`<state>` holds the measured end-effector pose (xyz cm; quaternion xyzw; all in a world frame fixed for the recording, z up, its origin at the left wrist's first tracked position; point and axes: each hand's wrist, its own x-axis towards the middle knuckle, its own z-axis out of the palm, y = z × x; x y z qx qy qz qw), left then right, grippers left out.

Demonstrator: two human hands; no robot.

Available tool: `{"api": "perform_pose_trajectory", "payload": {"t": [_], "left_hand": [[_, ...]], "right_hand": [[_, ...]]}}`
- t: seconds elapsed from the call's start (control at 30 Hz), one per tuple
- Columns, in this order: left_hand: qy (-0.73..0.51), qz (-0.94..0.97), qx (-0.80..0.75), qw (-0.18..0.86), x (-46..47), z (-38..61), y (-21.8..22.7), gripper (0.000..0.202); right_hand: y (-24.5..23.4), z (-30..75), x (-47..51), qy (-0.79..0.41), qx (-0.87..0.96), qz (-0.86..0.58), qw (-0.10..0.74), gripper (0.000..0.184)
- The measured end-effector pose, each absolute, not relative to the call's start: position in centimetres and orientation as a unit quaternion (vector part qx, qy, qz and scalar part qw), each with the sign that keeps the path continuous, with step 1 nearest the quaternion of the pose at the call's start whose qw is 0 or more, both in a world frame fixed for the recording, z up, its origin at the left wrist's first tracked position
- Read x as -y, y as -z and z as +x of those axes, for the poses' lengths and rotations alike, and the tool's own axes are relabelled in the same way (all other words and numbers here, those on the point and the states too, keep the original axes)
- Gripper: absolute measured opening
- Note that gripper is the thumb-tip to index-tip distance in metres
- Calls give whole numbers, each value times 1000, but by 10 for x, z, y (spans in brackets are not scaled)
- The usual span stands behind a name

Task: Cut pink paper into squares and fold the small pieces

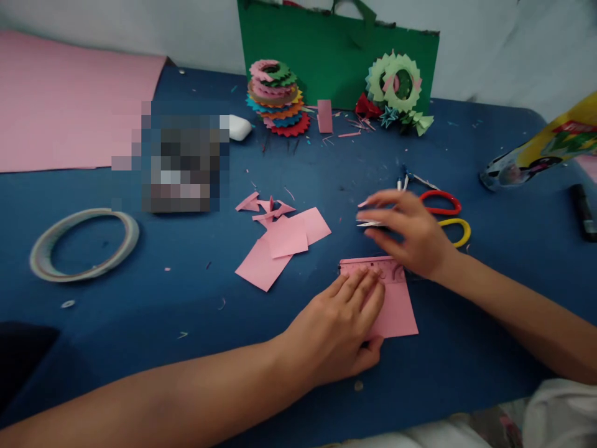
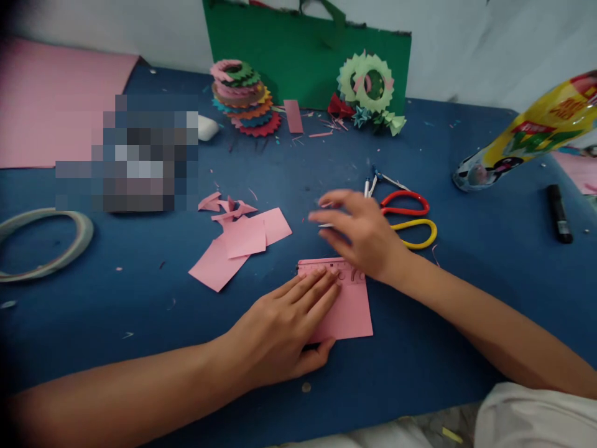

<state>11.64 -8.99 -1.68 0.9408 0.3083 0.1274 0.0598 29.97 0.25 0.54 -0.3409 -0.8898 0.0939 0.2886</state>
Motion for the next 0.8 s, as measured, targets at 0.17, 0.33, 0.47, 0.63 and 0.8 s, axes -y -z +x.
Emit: {"api": "perform_pose_trajectory", "payload": {"t": [0.17, 0.33, 0.47, 0.63, 0.8], "left_hand": [[-132, 939, -312, 67, 89, 118, 17, 58], [-141, 937, -313, 72, 90, 118, 18, 58], [-134, 936, -316, 81, 90, 117, 17, 58], [-129, 935, -319, 86, 90, 118, 16, 56], [-126, 934, -320, 95, 89, 118, 16, 56]], "right_hand": [[-8, 273, -4, -139, 966, -199, 84, 15], [-23, 261, -10, -119, 975, -185, -43, 7], [-24, 256, -7, -44, 984, -153, -85, 7], [-15, 256, -9, -24, 992, -107, -62, 10], [-7, 262, -16, -72, 993, -90, -23, 10]]}}
